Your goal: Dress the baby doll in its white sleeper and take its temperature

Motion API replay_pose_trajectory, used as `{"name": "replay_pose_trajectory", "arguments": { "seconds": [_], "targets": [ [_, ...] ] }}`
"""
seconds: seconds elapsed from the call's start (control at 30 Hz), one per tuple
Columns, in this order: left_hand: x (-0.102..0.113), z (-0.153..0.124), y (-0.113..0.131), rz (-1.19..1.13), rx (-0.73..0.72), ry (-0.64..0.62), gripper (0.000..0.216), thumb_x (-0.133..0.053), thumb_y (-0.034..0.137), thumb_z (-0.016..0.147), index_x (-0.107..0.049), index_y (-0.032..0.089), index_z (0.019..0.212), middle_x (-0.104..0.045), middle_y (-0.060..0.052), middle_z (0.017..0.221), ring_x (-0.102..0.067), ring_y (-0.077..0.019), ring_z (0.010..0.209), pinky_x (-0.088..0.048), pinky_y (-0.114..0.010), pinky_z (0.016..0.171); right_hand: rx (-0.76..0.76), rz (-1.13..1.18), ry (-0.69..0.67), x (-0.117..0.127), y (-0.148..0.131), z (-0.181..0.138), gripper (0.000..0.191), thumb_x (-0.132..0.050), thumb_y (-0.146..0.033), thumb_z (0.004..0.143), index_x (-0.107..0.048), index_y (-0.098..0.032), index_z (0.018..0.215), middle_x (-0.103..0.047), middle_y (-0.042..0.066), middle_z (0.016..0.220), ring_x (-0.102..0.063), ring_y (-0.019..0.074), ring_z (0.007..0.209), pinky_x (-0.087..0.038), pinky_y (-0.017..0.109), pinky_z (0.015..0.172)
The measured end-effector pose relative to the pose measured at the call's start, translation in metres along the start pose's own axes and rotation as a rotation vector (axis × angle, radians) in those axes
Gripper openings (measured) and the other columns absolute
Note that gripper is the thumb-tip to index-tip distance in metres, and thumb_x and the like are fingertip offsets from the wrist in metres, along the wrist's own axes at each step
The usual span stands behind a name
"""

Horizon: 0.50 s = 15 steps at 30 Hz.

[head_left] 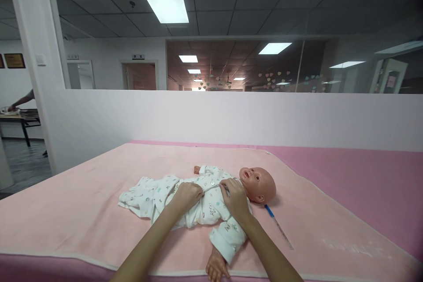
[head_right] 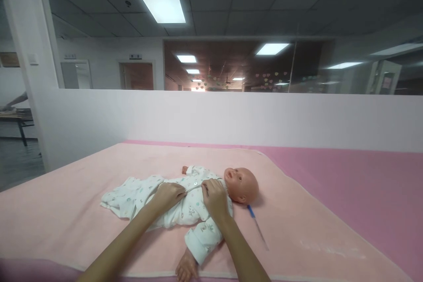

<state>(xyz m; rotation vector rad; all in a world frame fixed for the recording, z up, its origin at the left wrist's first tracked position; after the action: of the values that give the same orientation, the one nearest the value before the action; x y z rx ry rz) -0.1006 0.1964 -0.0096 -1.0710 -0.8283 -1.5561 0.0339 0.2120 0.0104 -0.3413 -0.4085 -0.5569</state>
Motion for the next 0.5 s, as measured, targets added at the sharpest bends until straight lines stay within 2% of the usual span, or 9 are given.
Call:
{"name": "replay_pose_trajectory", "arguments": {
  "seconds": [0.23, 0.5],
  "targets": [
    [-0.0003, 0.0026, 0.0022, 0.052, 0.017, -0.029, 0.030, -0.036, 0.017, 0.073, -0.057, 0.017, 0.051, -0.057, -0.006, 0.051, -0.046, -0.0145, 0.048, -0.020, -0.025, 0.047, -0.007, 0.017, -0.008, -0.0019, 0.0003, 0.0004, 0.015, -0.044, -0.016, 0.082, -0.054, -0.017, 0.072, -0.058, 0.002, 0.069, -0.049, 0.0147, 0.068, -0.034, 0.026, 0.064],
    [-0.0013, 0.0006, -0.0048, -0.071, 0.102, 0.031, 0.028, -0.036, 0.021, 0.076, -0.060, 0.016, 0.061, -0.064, -0.008, 0.066, -0.056, -0.0176, 0.063, -0.029, -0.025, 0.053, -0.004, 0.017, -0.005, -0.0008, -0.0001, -0.0011, 0.015, -0.044, -0.017, 0.082, -0.055, -0.018, 0.072, -0.058, 0.002, 0.069, -0.048, 0.0149, 0.068, -0.033, 0.027, 0.064]
  ]
}}
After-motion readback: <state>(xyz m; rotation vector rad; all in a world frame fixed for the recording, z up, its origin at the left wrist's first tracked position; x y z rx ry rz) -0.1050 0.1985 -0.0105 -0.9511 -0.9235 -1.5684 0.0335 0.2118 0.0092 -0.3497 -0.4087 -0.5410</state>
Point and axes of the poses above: each hand's wrist, its own z-axis towards the middle knuckle, its own x-axis out of the back of the hand, y = z × x, the point moved 9 cm from there along z, towards the middle knuckle
